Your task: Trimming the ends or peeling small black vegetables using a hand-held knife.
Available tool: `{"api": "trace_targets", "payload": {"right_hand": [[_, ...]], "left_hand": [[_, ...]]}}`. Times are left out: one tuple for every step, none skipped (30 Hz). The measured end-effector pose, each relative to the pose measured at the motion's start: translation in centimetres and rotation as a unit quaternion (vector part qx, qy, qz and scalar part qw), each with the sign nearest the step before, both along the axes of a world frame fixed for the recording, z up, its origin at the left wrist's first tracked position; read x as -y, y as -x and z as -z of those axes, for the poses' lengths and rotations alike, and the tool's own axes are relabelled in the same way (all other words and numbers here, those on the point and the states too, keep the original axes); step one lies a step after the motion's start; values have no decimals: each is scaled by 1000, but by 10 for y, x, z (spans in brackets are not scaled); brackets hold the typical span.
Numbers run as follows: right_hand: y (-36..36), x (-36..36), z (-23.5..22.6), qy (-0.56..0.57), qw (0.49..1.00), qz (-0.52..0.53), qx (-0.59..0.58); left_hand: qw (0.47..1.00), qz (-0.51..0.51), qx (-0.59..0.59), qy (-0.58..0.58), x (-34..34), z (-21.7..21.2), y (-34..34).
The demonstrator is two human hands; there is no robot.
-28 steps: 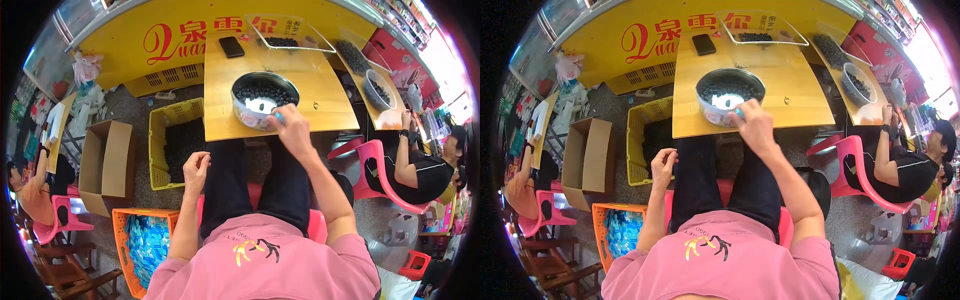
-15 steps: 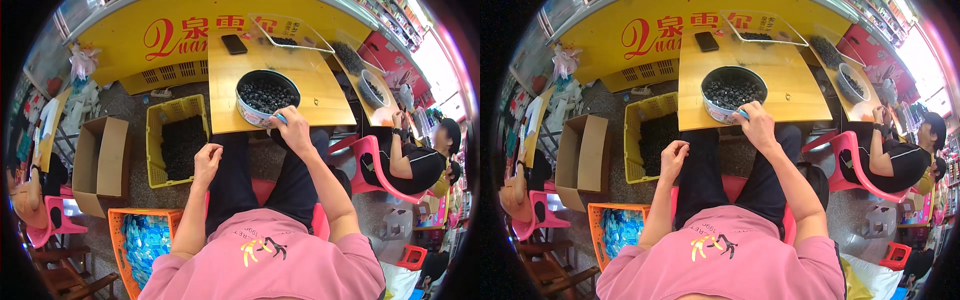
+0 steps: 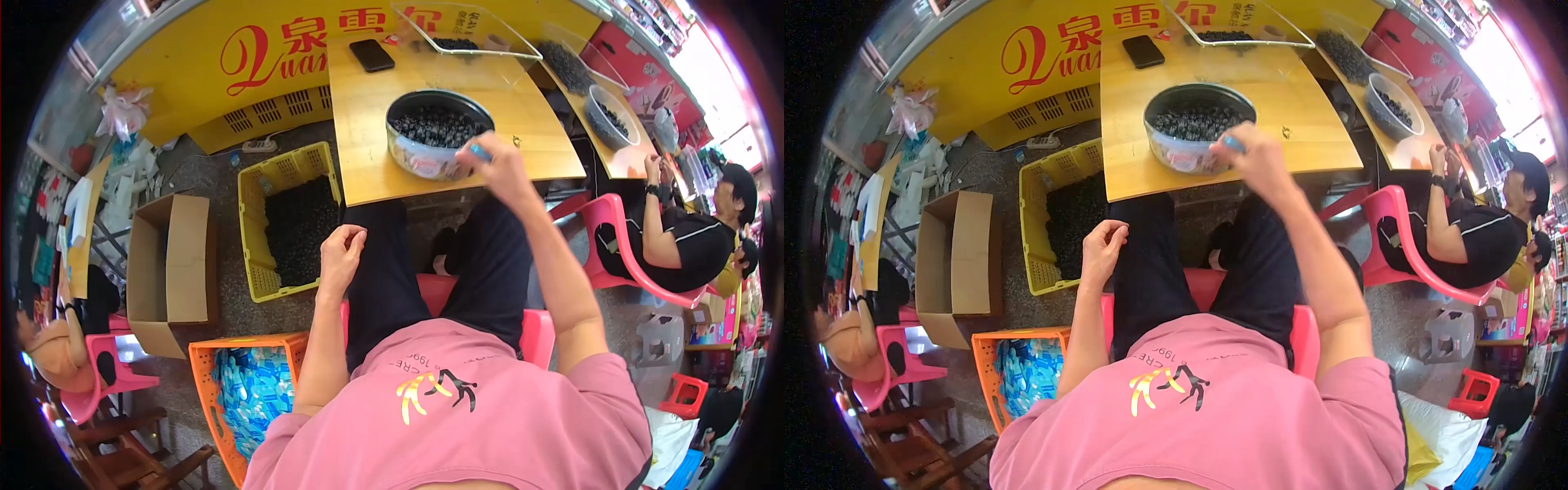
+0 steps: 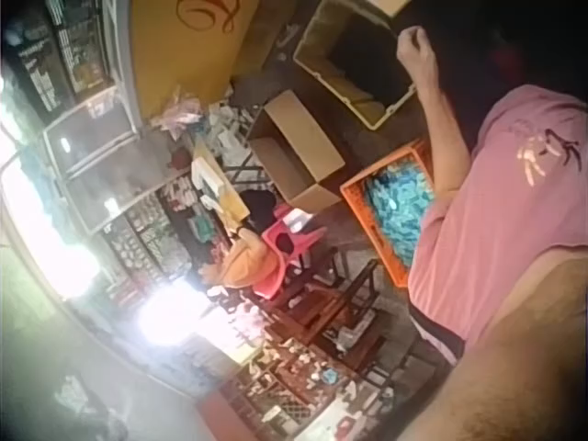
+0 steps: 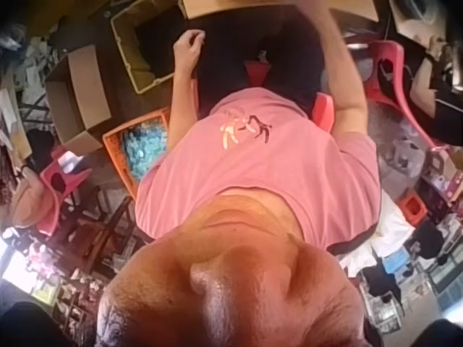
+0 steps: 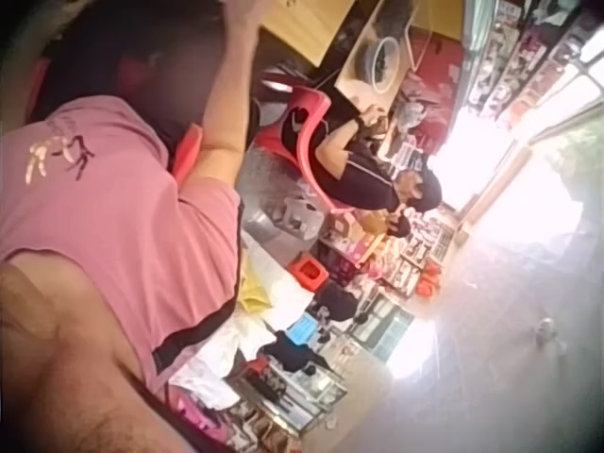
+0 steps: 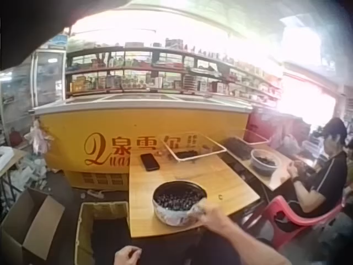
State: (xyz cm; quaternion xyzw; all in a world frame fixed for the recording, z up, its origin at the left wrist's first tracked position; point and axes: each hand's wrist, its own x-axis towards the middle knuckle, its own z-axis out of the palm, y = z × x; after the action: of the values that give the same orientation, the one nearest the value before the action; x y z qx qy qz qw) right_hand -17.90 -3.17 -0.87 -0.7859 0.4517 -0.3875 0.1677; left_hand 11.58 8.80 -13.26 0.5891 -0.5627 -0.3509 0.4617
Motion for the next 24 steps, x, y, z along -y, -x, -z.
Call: {"api": "trace_targets", "payload": {"right_hand": [[9, 10, -11, -20, 1000, 8, -2], [14, 17, -20, -38, 999, 15, -4], [16, 15, -21, -21, 999, 18, -25], [20, 14, -17, -23, 999, 21, -23], [25, 11, -12, -27, 998, -3, -52], [29, 8, -7, -32, 996, -28, -80], [35, 5, -3, -31, 996, -24, -82], [35, 2, 0, -33, 996, -25, -79], [35, -1, 2, -40, 997, -20, -57], [36, -4, 3, -50, 998, -13, -34], [35, -3, 3, -49, 998, -8, -29], [34, -3, 5, -55, 998, -5, -25], [31, -1, 5, -55, 998, -7, -3], [28, 1, 6, -54, 998, -9, 18], [27, 3, 9, -57, 998, -9, 21], [27, 6, 12, -50, 997, -17, 52], [28, 8, 15, -43, 995, -24, 83], [30, 9, 18, -44, 995, -23, 85], [32, 10, 22, -51, 988, -21, 144], [34, 10, 23, -58, 977, -19, 202], [36, 8, 22, -58, 977, -17, 203], [40, 4, 21, -77, 970, 9, 229], [42, 1, 17, -96, 962, 34, 254], [46, -3, 15, -96, 962, 36, 254]], "left_hand": [[1000, -1, -1, -2, -1, -3, 0], [1000, -2, -2, -3, -1, -5, 0], [1000, 1, 2, -7, -2, -6, 1], [1000, -11, 1, 3, -2, -7, 2], [1000, -24, 0, 13, -3, -9, 2], [1000, -22, 3, 10, -4, -11, 4], [998, -55, -17, 35, -4, -17, 7], [994, -88, -36, 58, -3, -21, 9], [991, -98, -50, 72, 1, -25, 11], [992, -95, -48, 68, 7, -35, 14], [993, -66, -19, 95, 15, -52, 15], [992, -35, 8, 122, 26, -70, 17], [990, -9, 19, 142, 39, -90, 20], [981, 10, 49, 189, 56, -100, 23], [974, 41, 66, 214, 73, -117, 30], [968, 74, 76, 229, 90, -134, 40], [960, 106, 87, 244, 108, -147, 50], [955, 148, 100, 235, 126, -155, 59], [949, 187, 113, 226, 144, -161, 67], [949, 187, 115, 226, 163, -160, 75], [935, 228, 158, 221, 184, -154, 83], [917, 268, 201, 215, 201, -146, 92], [917, 269, 201, 215, 217, -137, 100], [897, 282, 268, 210, 231, -124, 108]]}}
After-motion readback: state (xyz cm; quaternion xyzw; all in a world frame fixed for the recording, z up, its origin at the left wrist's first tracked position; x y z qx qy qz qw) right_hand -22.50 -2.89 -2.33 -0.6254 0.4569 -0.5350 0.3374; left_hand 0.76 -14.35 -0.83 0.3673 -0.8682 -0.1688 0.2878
